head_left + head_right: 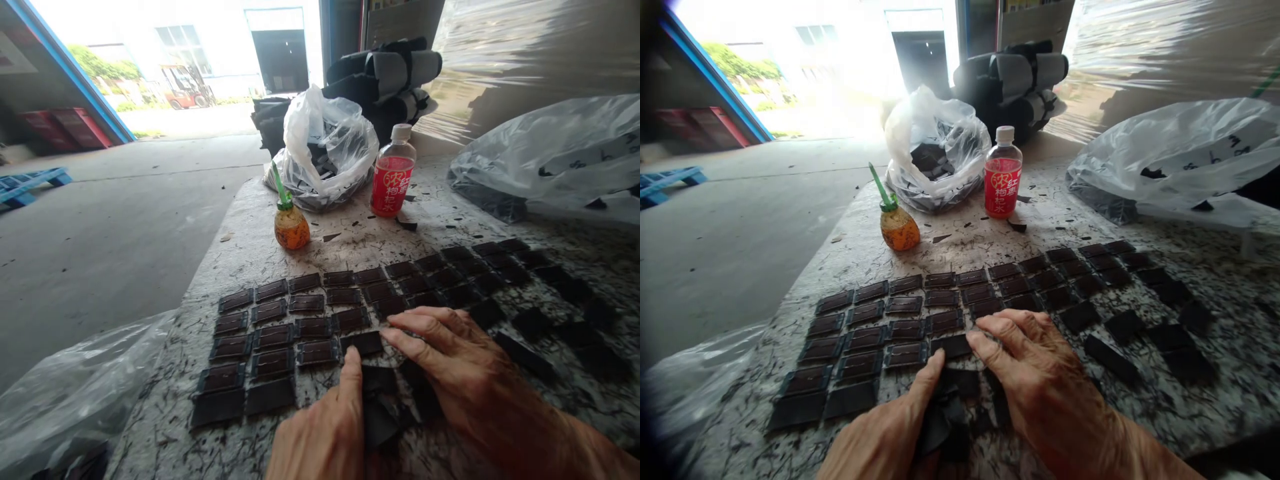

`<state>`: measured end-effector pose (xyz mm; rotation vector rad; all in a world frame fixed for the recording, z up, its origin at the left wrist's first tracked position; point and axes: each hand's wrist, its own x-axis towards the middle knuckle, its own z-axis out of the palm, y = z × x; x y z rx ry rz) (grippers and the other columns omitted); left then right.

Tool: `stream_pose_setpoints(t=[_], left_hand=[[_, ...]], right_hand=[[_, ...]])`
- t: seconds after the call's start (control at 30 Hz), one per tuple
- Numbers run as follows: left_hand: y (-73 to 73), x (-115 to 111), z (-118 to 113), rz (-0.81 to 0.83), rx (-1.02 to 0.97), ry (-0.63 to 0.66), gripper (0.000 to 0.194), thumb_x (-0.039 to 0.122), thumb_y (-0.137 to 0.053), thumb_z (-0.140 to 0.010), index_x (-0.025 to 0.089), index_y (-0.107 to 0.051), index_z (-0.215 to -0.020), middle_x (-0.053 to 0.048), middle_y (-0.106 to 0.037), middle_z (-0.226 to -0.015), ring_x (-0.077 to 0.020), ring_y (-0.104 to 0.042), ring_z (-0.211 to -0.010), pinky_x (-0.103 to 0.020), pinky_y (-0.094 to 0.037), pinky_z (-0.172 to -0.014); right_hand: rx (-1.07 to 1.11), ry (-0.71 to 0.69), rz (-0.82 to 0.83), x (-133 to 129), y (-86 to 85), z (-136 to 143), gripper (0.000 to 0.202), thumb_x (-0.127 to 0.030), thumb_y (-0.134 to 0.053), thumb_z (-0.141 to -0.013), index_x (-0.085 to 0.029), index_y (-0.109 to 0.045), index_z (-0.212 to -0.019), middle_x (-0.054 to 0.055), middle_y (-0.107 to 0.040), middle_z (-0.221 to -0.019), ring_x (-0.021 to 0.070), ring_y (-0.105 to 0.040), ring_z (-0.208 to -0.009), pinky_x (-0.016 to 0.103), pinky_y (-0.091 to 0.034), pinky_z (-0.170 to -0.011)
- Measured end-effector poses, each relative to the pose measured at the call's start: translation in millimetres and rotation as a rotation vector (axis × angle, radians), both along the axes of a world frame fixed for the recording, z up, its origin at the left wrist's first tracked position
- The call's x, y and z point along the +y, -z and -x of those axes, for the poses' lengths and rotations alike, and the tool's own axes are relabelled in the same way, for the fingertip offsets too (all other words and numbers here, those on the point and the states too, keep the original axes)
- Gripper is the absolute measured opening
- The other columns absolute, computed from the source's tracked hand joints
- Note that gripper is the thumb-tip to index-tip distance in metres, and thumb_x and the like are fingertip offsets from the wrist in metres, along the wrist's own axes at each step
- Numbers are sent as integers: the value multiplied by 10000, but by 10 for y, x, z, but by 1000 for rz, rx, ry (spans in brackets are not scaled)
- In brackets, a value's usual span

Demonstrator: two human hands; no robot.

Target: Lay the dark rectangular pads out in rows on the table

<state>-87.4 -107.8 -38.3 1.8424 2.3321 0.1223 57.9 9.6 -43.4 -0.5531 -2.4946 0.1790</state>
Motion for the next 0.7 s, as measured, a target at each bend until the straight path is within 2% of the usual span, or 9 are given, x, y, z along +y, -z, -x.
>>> stream_pose_setpoints(t=[0.1, 0.2, 0.27, 0.3, 0.37, 0.43, 0.47, 0.57, 0.7], left_hand=[[-119, 4, 56, 59, -275, -36, 698, 96, -441, -660, 130, -376, -1354, -97, -717, -943, -263, -681, -819, -337, -517, -691], [-223, -2, 95, -30, -624, -160, 578, 131, -450, -701, 129, -494, -1277, -175, -642, -1127, -348, -589, -1043, -517, -391, -919], [-278, -29, 104, -153, -729, -229, 488, 140, -467, -721, 178, -573, -1195, -124, -641, -1137, -296, -564, -1077, -455, -368, -961], [-306, -56, 105, -201, -774, -262, 436, 165, -477, -739, 202, -596, -1157, -93, -662, -1077, -256, -587, -1020, -394, -411, -918], [-374, -143, 104, -309, -897, -375, 337, 264, -502, -780, 220, -616, -1093, -38, -662, -829, -168, -610, -752, -274, -480, -688], [-453, -273, 105, -425, -1024, -520, 322, 363, -515, -794, 214, -599, -1067, 41, -509, -560, -81, -452, -460, -180, -364, -435], [-490, -350, 107, -487, -1085, -591, 337, 388, -522, -791, 214, -577, -1074, 76, -417, -495, -55, -349, -392, -157, -277, -376], [-550, -579, 116, -687, -1241, -747, 303, 407, -554, -767, 214, -543, -1000, 111, -326, -460, -30, -205, -344, -147, -145, -329], [-508, -801, 85, -834, -1354, -826, 236, 392, -621, -712, 189, -519, -776, 91, -387, -492, -19, -227, -340, -154, -165, -314]], right_hand=[[-41, -74, -57, 1, 23, 17, 363, -43, -424, -863, -184, -641, -1118, 25, -670, -1139, 211, -532, -1073, 354, -372, -933], [-97, -117, -102, -13, 80, 36, 300, -123, -485, -877, -225, -637, -1114, -21, -655, -1180, 234, -505, -1127, 388, -330, -968], [-132, -110, -117, -26, 109, 44, 289, -145, -537, -857, -226, -635, -1117, -17, -640, -1206, 256, -490, -1149, 417, -302, -985], [-147, -106, -121, -33, 116, 46, 300, -136, -553, -845, -221, -633, -1121, -6, -636, -1213, 265, -488, -1152, 429, -293, -987], [-160, -108, -121, -52, 115, 53, 323, -106, -568, -824, -208, -634, -1124, 17, -645, -1198, 276, -499, -1140, 440, -290, -983], [-180, -120, -116, -75, 101, 70, 353, -86, -575, -808, -195, -626, -1140, 38, -649, -1184, 278, -510, -1125, 440, -292, -981], [-191, -126, -111, -88, 91, 84, 367, -79, -579, -801, -188, -621, -1149, 49, -649, -1179, 280, -512, -1122, 441, -292, -981], [-214, -131, -86, -123, 54, 139, 377, -55, -584, -784, -170, -624, -1141, 81, -651, -1152, 290, -508, -1123, 447, -303, -975], [-219, -111, -26, -139, 8, 190, 307, -32, -568, -800, -169, -653, -1061, 89, -653, -1092, 284, -498, -1129, 450, -335, -957]])
